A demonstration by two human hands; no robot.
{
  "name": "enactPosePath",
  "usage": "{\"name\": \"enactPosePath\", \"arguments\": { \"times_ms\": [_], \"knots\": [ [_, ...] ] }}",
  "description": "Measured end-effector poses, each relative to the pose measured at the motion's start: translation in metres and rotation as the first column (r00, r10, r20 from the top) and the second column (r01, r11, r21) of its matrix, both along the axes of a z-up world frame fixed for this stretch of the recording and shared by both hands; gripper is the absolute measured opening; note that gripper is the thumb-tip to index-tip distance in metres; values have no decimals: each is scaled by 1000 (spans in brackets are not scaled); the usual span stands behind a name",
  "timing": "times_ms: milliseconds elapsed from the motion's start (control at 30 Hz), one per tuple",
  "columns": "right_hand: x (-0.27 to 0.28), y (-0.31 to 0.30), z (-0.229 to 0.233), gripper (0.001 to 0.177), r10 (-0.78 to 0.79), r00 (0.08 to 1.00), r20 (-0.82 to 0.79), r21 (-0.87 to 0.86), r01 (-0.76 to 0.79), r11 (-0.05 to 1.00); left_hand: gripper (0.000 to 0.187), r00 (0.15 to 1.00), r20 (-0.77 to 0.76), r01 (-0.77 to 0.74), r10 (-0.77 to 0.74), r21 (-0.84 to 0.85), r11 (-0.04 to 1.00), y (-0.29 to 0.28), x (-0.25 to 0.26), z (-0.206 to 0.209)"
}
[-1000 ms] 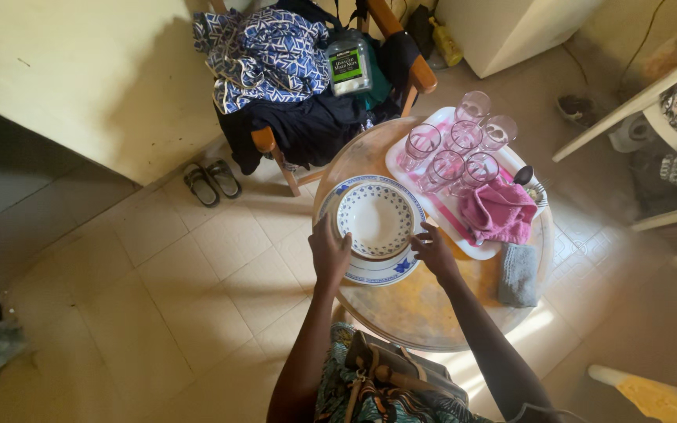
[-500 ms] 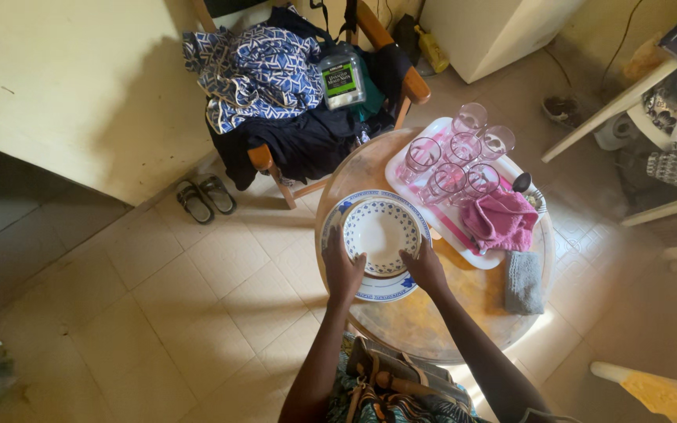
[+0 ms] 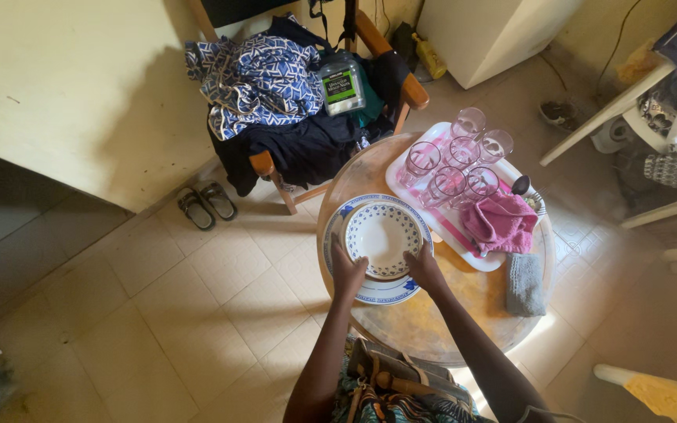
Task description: The person wipes a table with a cloth and then uses a cloth to wipe the front and back of several plates.
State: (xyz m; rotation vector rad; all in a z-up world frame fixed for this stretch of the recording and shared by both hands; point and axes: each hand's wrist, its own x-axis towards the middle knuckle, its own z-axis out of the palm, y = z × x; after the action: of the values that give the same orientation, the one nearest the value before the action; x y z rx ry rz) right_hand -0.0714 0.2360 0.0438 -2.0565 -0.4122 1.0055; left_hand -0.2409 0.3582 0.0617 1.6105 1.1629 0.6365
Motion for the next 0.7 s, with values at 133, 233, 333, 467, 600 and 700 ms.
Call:
{"name": "enactPosePath", "arguments": {
  "times_ms": [133,233,333,467,600,700],
  "knots": [
    [3,-1,-9,62,-56,985,-164,203,90,975,86,995,80,-46,58,-139,989,10,7,2],
    [1,-2,-15,52,-81,931,-357,289,193,938,73,985,128,-67,112,-316,946,10,9,4],
    [-1,-1,-16,45,-86,930,-358,292,199,936,69,976,160,-82,145,-346,935,11,11,-3],
    [-4,-3,-14,40,-65,957,-284,327,160,931,69,973,164,-97,165,-359,928,10,12,-10],
    [-8,-17,-10,38,-125,960,-252,321,204,925,63,966,251,-23,68,-179,984,-3,7,3],
    [-13,-43,0,38,-160,971,-177,319,210,924,66,990,118,-45,76,-243,969,-23,8,23]
  ]
}}
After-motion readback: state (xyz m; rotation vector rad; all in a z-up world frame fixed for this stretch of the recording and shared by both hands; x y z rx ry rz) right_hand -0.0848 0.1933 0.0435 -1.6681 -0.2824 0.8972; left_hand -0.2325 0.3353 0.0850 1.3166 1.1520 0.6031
